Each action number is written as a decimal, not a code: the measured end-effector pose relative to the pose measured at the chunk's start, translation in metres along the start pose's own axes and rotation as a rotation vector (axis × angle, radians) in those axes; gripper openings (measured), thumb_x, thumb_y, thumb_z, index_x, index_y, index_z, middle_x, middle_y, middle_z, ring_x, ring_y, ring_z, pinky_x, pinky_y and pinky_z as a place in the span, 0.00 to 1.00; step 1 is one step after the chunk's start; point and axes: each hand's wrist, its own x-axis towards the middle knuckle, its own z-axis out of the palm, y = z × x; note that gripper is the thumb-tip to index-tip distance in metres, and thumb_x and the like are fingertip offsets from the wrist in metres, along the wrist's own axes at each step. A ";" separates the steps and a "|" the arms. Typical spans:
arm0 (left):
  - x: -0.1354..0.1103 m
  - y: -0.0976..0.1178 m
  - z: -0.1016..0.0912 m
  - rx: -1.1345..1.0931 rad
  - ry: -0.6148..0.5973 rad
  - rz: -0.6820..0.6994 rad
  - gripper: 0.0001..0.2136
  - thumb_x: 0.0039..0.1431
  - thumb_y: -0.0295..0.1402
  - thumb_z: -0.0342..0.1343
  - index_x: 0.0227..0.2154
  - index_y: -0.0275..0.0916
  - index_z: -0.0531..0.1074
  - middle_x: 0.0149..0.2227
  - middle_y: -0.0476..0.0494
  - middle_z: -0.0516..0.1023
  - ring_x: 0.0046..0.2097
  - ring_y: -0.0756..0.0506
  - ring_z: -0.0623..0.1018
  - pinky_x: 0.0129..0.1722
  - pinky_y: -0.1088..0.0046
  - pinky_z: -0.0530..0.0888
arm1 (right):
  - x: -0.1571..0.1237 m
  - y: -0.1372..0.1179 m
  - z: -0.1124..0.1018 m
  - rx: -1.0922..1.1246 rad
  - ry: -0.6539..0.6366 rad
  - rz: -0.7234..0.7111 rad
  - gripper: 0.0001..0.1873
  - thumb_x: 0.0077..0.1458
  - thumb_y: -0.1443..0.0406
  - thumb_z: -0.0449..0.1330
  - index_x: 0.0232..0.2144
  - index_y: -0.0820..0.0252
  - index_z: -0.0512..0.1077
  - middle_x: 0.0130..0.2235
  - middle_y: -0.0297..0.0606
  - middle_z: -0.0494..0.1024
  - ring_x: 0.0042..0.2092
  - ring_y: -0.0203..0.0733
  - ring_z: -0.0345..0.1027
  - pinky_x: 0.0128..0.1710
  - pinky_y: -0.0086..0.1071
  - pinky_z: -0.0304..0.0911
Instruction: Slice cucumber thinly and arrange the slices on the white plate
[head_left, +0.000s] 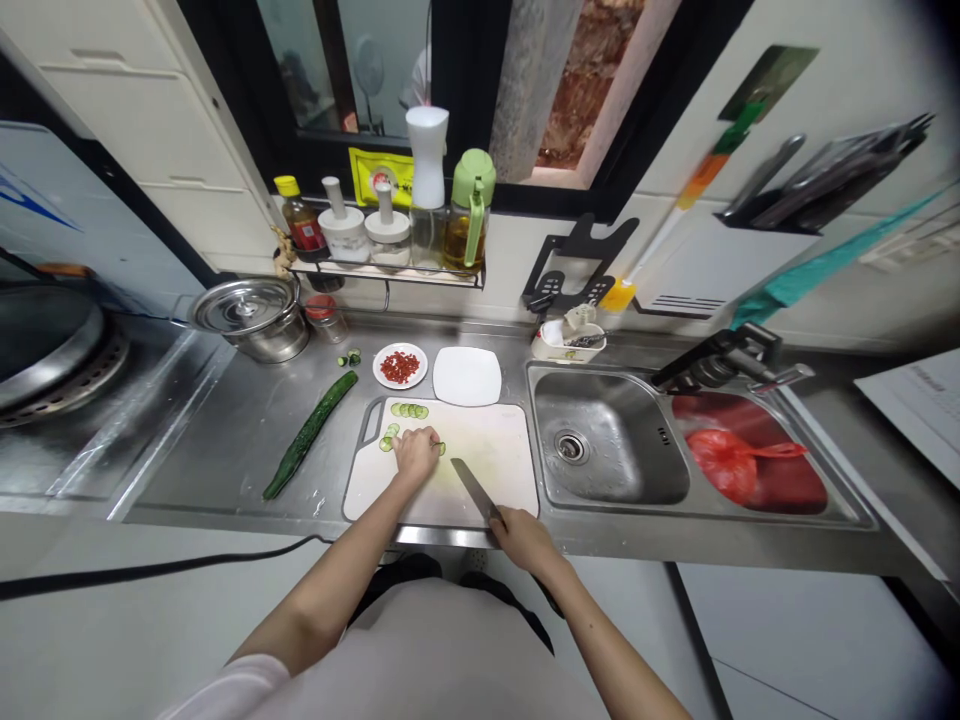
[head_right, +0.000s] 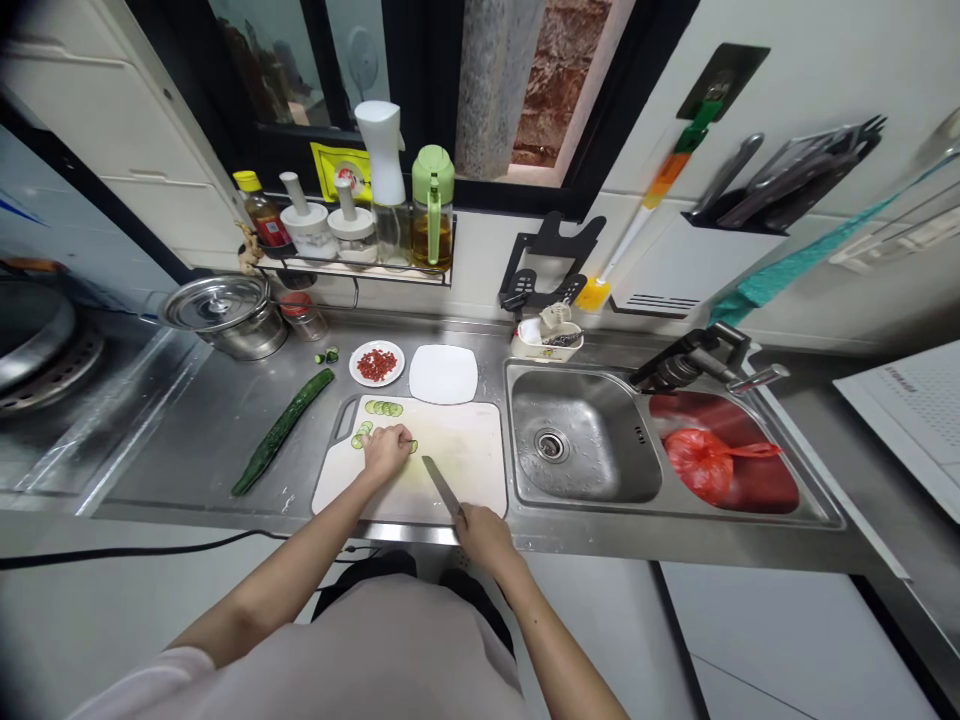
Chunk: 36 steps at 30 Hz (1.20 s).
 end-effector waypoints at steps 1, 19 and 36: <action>-0.001 0.000 -0.001 -0.024 -0.012 -0.012 0.05 0.56 0.32 0.54 0.33 0.45 0.74 0.40 0.47 0.80 0.49 0.41 0.72 0.49 0.61 0.58 | 0.000 0.002 0.000 0.016 0.009 -0.001 0.17 0.64 0.62 0.46 0.45 0.57 0.73 0.46 0.42 0.78 0.49 0.44 0.71 0.39 0.29 0.56; -0.022 -0.088 -0.035 -0.279 0.141 -0.254 0.06 0.54 0.34 0.58 0.35 0.44 0.76 0.36 0.51 0.82 0.41 0.46 0.77 0.46 0.66 0.60 | 0.019 0.005 -0.007 0.019 -0.001 0.005 0.20 0.63 0.60 0.44 0.44 0.58 0.73 0.42 0.45 0.78 0.45 0.47 0.70 0.38 0.32 0.54; -0.012 -0.095 -0.031 -0.068 0.202 -0.196 0.08 0.59 0.33 0.54 0.38 0.46 0.76 0.40 0.46 0.81 0.48 0.41 0.74 0.48 0.63 0.59 | 0.020 0.008 -0.007 0.011 0.016 0.012 0.20 0.63 0.59 0.44 0.42 0.58 0.73 0.42 0.44 0.78 0.45 0.45 0.71 0.36 0.31 0.53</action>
